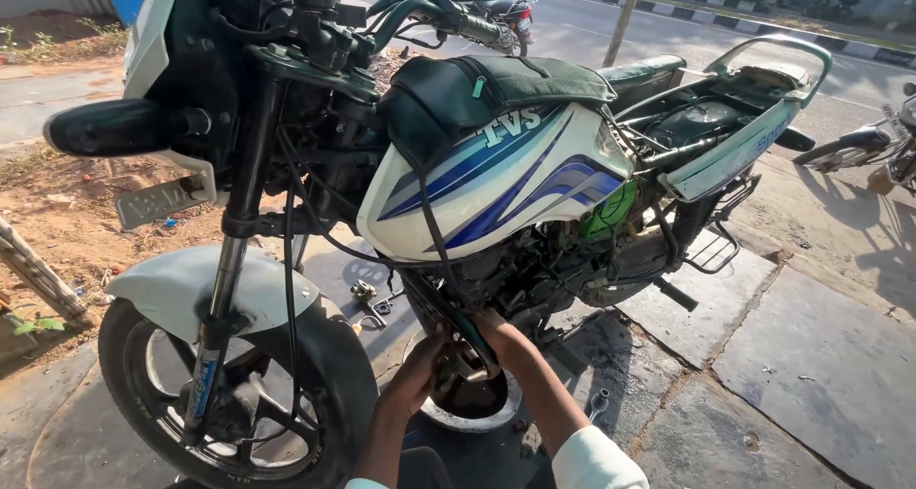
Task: Replacing parts and repairing a motorcycle engine area.
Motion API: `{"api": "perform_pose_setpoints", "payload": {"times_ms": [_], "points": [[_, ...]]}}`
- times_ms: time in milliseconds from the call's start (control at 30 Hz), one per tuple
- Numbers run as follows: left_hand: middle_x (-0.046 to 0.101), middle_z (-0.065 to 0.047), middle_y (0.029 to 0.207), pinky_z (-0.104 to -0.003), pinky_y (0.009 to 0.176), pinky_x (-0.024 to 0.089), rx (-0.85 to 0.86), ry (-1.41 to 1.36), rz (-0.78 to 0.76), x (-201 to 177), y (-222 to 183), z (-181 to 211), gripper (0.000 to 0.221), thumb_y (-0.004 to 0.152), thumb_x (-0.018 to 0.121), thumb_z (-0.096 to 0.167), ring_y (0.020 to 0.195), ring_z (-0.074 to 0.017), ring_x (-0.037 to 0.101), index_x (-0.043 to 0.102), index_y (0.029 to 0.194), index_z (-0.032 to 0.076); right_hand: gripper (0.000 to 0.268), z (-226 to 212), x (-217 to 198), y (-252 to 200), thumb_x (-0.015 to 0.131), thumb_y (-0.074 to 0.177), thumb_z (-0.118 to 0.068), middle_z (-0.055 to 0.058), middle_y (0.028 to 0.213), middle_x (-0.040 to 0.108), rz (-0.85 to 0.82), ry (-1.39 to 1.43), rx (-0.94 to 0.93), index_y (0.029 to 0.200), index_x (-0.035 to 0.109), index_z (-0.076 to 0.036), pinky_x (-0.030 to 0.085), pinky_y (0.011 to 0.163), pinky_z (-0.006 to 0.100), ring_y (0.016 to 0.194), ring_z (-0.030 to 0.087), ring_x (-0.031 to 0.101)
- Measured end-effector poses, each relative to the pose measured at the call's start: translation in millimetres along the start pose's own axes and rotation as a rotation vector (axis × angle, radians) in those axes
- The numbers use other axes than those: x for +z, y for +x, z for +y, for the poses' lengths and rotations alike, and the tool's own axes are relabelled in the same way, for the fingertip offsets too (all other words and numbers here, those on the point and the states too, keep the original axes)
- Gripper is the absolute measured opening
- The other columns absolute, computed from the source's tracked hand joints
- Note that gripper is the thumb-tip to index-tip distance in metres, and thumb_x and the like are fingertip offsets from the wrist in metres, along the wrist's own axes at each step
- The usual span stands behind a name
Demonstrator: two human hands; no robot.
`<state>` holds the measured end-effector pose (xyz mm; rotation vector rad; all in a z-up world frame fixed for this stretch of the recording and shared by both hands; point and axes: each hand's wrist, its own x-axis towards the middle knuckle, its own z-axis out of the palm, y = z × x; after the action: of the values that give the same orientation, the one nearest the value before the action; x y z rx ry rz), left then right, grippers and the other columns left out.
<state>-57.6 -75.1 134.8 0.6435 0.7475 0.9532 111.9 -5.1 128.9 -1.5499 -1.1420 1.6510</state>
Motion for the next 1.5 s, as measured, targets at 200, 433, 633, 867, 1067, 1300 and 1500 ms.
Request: {"api": "perform_pose_setpoints", "payload": {"times_ms": [200, 433, 633, 867, 1067, 1300, 1500], "points": [[0.055, 0.003, 0.069, -0.023, 0.045, 0.038, 0.082, 0.006, -0.127, -58, 38, -40, 0.036, 0.097, 0.072, 0.043, 0.053, -0.008, 0.049, 0.065, 0.097, 0.008, 0.037, 22, -8, 14, 0.052, 0.104, -0.036, 0.007, 0.086, 0.069, -0.078, 0.012, -0.058, 0.109, 0.075, -0.007, 0.054, 0.058, 0.032, 0.069, 0.014, 0.065], [0.045, 0.004, 0.066, -0.026, 0.047, 0.037, 0.27, -0.317, 0.144, -110, 73, -47, 0.029, 0.096, 0.072, 0.033, 0.056, -0.0088, 0.046, 0.058, 0.083, 0.011, 0.022, -3, 8, -36, 0.068, 0.094, -0.018, 0.011, 0.089, 0.074, 0.142, 0.185, -0.298, 0.108, 0.075, -0.003, 0.059, 0.061, 0.032, 0.07, 0.017, 0.07], [0.049, 0.003, 0.068, -0.029, 0.056, 0.044, 0.306, -0.257, 0.202, -84, 35, -8, 0.024, 0.097, 0.068, 0.029, 0.058, -0.0107, 0.048, 0.058, 0.086, 0.011, 0.024, -25, 30, -74, 0.08, 0.088, -0.014, 0.006, 0.105, 0.073, 0.456, -0.596, -1.32, 0.11, 0.074, -0.007, 0.063, 0.079, 0.036, 0.094, 0.023, 0.073], [0.046, 0.004, 0.064, -0.026, 0.053, 0.037, 0.316, -0.392, 0.168, -104, 67, -24, 0.024, 0.1, 0.065, 0.031, 0.057, -0.0095, 0.046, 0.06, 0.088, 0.011, 0.045, -57, 71, -36, 0.074, 0.074, -0.012, 0.01, 0.125, 0.06, 0.283, -1.492, -1.327, 0.118, 0.075, -0.004, 0.057, 0.081, 0.045, 0.106, 0.031, 0.063], [0.044, 0.007, 0.065, -0.027, 0.056, 0.039, 0.363, -0.499, 0.161, -110, 85, -37, 0.025, 0.105, 0.06, 0.035, 0.06, -0.0082, 0.045, 0.058, 0.09, 0.016, 0.016, -59, 90, -32, 0.065, 0.091, -0.015, 0.008, 0.132, 0.06, 0.287, -1.959, -1.086, 0.103, 0.073, -0.007, 0.054, 0.083, 0.038, 0.115, 0.027, 0.063], [0.052, -0.004, 0.105, -0.034, 0.068, 0.045, 0.7, 0.075, 0.481, -54, 74, -49, 0.036, 0.094, 0.058, 0.013, 0.084, -0.0187, 0.052, 0.048, 0.128, 0.01, 0.017, -56, 78, -12, 0.064, 0.094, -0.019, 0.012, 0.114, 0.072, 0.336, -1.485, -1.322, 0.102, 0.07, -0.005, 0.056, 0.078, 0.041, 0.107, 0.028, 0.067], [0.046, -0.021, 0.148, -0.042, 0.108, 0.044, 1.283, 0.632, 0.444, -60, 84, -37, 0.056, 0.091, 0.07, 0.01, 0.139, -0.0348, 0.046, 0.051, 0.143, 0.003, 0.018, -62, 84, -27, 0.061, 0.095, -0.019, 0.012, 0.094, 0.073, 0.352, -1.401, -1.348, 0.101, 0.064, -0.002, 0.055, 0.069, 0.041, 0.096, 0.03, 0.068]]}}
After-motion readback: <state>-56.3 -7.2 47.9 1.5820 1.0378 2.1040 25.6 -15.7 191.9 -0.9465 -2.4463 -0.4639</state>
